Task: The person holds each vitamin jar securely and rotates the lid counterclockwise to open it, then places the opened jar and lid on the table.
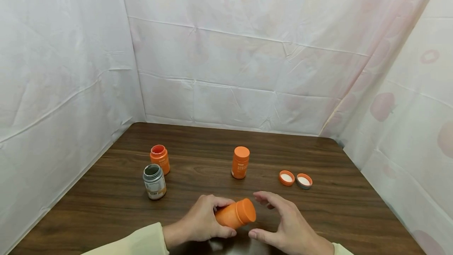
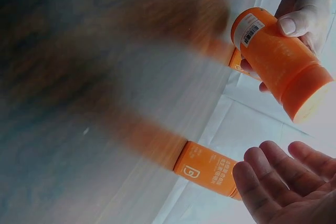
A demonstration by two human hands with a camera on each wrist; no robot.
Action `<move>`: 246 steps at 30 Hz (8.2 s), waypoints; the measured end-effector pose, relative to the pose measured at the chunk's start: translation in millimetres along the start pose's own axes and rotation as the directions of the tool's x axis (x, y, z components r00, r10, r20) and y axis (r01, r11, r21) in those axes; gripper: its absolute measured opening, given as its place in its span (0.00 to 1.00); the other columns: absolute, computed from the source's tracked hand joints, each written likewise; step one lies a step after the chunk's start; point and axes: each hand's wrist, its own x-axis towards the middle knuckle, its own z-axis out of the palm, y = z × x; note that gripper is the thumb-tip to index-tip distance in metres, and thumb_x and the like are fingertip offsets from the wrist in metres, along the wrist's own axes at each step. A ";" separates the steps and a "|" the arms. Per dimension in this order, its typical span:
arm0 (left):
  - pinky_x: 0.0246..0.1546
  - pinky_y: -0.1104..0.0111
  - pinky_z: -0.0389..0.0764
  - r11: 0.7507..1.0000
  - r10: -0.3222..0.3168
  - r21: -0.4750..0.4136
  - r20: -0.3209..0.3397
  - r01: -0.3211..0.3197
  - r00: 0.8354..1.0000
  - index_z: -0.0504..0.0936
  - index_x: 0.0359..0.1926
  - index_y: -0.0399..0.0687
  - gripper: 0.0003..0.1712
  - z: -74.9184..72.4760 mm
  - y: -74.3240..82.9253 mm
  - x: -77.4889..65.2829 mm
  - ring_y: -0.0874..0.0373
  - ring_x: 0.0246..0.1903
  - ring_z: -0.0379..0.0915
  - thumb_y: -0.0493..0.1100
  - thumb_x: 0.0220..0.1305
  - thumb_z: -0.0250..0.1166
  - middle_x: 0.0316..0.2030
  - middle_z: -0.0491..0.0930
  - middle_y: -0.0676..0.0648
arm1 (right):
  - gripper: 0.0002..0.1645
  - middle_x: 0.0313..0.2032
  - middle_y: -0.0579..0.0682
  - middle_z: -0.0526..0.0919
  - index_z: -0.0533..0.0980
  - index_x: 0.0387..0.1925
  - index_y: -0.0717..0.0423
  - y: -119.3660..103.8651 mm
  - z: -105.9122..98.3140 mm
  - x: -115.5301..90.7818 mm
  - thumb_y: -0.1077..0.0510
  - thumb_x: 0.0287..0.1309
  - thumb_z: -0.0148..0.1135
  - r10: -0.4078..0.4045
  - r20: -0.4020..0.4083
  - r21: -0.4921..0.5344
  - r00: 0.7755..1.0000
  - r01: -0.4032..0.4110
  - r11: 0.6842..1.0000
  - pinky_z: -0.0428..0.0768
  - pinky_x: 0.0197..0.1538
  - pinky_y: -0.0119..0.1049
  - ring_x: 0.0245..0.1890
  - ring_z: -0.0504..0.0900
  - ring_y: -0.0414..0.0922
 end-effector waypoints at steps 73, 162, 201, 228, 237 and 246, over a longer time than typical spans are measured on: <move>0.38 0.72 0.76 0.995 -0.060 0.086 0.019 0.058 0.998 0.87 0.53 0.67 0.29 1.4 4.0 -1.7 0.71 0.35 0.76 0.52 0.46 0.84 0.40 0.84 0.68 | 0.43 0.55 0.42 0.80 0.73 0.66 0.47 -3.3 7.6 14.7 0.66 0.47 0.79 -0.225 0.028 0.066 0.974 0.223 0.973 0.80 0.49 0.34 0.51 0.78 0.40; 0.38 0.72 0.76 0.998 -0.041 0.058 0.029 0.039 0.999 0.87 0.54 0.62 0.29 0.4 3.5 -1.8 0.70 0.35 0.76 0.50 0.47 0.84 0.41 0.85 0.66 | 0.19 0.36 0.36 0.81 0.79 0.51 0.40 -13.3 6.0 19.4 0.47 0.61 0.74 0.060 -0.038 0.019 0.997 -0.059 0.998 0.77 0.34 0.33 0.33 0.77 0.36; 0.38 0.72 0.76 0.999 -0.047 0.027 0.037 0.046 0.998 0.88 0.53 0.62 0.29 0.5 2.2 -1.0 0.70 0.35 0.76 0.49 0.47 0.84 0.41 0.85 0.65 | 0.22 0.40 0.32 0.81 0.79 0.53 0.40 -13.0 4.4 18.6 0.50 0.59 0.76 -0.009 0.024 0.044 1.000 0.008 0.999 0.77 0.36 0.33 0.35 0.75 0.33; 0.38 0.72 0.76 0.997 -0.045 0.059 0.032 0.043 0.998 0.87 0.54 0.62 0.30 0.2 1.8 0.8 0.71 0.36 0.76 0.52 0.47 0.84 0.43 0.85 0.65 | 0.42 0.52 0.40 0.81 0.77 0.57 0.46 -11.9 2.4 19.1 0.72 0.37 0.78 -0.154 0.014 0.089 0.988 0.152 0.984 0.79 0.43 0.34 0.46 0.80 0.39; 0.38 0.72 0.76 0.997 -0.058 0.045 0.032 0.056 0.998 0.87 0.54 0.61 0.30 0.5 3.2 0.1 0.71 0.35 0.76 0.50 0.47 0.84 0.42 0.86 0.64 | 0.38 0.50 0.39 0.81 0.74 0.61 0.41 -12.5 2.9 19.1 0.59 0.49 0.81 -0.089 0.004 0.064 0.996 0.088 0.994 0.78 0.43 0.33 0.43 0.78 0.38; 0.39 0.72 0.76 0.996 -0.063 0.060 0.026 0.062 0.998 0.87 0.55 0.61 0.31 0.6 3.4 0.4 0.71 0.36 0.76 0.51 0.47 0.84 0.43 0.86 0.64 | 0.19 0.36 0.33 0.81 0.79 0.49 0.40 -14.7 5.4 18.2 0.44 0.60 0.75 0.109 -0.011 0.008 0.994 -0.109 0.994 0.77 0.34 0.33 0.32 0.76 0.37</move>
